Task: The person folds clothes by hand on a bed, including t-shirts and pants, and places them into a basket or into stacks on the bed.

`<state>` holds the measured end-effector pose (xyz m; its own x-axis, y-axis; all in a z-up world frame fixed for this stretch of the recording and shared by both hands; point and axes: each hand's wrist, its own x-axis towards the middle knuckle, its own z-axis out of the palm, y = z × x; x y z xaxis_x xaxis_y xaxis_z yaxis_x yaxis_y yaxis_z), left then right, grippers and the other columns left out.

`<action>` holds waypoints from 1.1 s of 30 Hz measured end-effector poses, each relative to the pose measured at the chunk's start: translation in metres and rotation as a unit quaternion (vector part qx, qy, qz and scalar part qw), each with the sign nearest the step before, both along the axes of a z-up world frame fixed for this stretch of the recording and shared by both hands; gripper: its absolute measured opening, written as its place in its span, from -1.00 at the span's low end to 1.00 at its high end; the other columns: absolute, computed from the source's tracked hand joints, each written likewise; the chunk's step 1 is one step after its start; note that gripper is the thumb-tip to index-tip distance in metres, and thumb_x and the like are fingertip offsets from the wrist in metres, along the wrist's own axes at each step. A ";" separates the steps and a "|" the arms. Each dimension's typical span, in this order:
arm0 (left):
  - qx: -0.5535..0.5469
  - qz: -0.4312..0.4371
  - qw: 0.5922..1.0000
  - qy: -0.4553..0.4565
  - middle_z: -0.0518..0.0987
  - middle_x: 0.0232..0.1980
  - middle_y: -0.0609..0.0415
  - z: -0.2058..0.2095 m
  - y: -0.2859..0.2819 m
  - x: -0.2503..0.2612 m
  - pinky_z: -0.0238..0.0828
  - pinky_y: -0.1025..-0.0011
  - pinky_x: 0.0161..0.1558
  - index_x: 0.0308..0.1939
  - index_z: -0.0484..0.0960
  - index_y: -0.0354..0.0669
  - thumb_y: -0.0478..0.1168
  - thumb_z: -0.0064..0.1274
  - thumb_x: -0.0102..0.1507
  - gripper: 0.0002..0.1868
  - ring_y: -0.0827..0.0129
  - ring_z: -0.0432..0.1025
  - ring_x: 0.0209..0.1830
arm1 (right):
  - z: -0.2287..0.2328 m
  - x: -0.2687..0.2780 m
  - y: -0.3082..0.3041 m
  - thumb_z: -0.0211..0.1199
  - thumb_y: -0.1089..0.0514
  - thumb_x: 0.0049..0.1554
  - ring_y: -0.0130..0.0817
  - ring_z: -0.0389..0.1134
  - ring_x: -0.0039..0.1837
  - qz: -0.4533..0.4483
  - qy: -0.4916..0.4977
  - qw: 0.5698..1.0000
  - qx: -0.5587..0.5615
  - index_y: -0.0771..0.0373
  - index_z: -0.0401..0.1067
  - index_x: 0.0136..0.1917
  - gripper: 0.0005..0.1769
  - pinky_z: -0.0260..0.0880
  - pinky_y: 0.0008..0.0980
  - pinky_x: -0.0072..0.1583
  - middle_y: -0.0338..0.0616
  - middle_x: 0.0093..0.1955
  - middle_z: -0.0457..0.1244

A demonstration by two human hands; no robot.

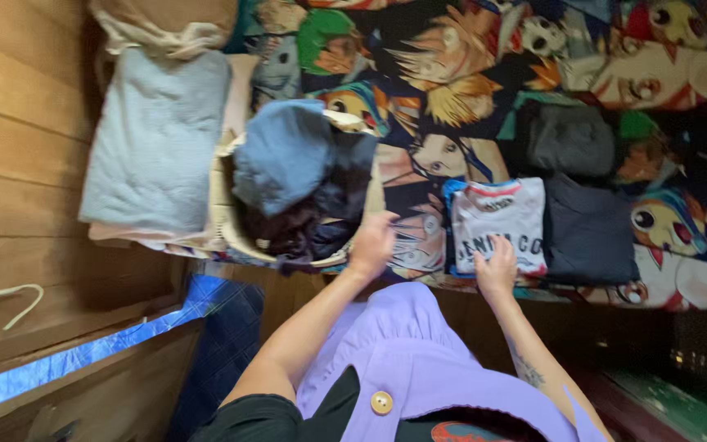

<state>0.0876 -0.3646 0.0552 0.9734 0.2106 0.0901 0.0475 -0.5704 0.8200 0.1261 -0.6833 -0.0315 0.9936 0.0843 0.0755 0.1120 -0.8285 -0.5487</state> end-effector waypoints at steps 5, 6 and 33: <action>0.127 0.345 0.924 -0.103 0.49 -0.08 -0.22 0.000 0.152 -0.014 0.29 0.01 0.05 0.00 0.48 -0.34 -0.17 0.19 0.21 -0.61 -0.12 0.35 -0.01 | 0.048 0.001 0.129 0.34 0.08 0.07 0.11 0.18 0.42 0.093 0.007 0.991 0.092 0.27 0.36 0.33 -0.42 0.16 -0.07 0.42 0.15 0.37 0.20; 0.126 0.350 0.922 -0.107 0.49 -0.08 -0.22 -0.010 0.180 -0.013 0.29 0.01 0.05 0.00 0.48 -0.34 -0.17 0.19 0.21 -0.61 -0.12 0.35 -0.01 | 0.058 0.003 0.156 0.33 0.08 0.07 0.07 0.22 0.40 0.120 0.010 0.985 0.124 0.28 0.38 0.30 -0.46 0.19 -0.11 0.42 0.11 0.33 0.24; -0.596 0.029 0.710 0.374 0.69 -0.03 0.05 0.018 0.312 -0.081 0.49 0.24 -0.04 0.08 0.65 -0.22 0.03 0.14 0.22 -0.52 0.34 0.59 -0.13 | 0.064 0.078 0.384 0.32 -0.03 0.19 -0.25 0.43 0.04 0.080 0.671 0.643 0.360 0.36 0.55 0.09 -0.60 0.39 -0.22 0.14 -0.11 0.03 0.42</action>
<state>0.0064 -0.0523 0.0734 0.6407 -0.2546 -0.7243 0.7197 0.5277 0.4512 0.2044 -0.2995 0.0322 0.1864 0.6174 -0.7643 -0.8104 -0.3431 -0.4749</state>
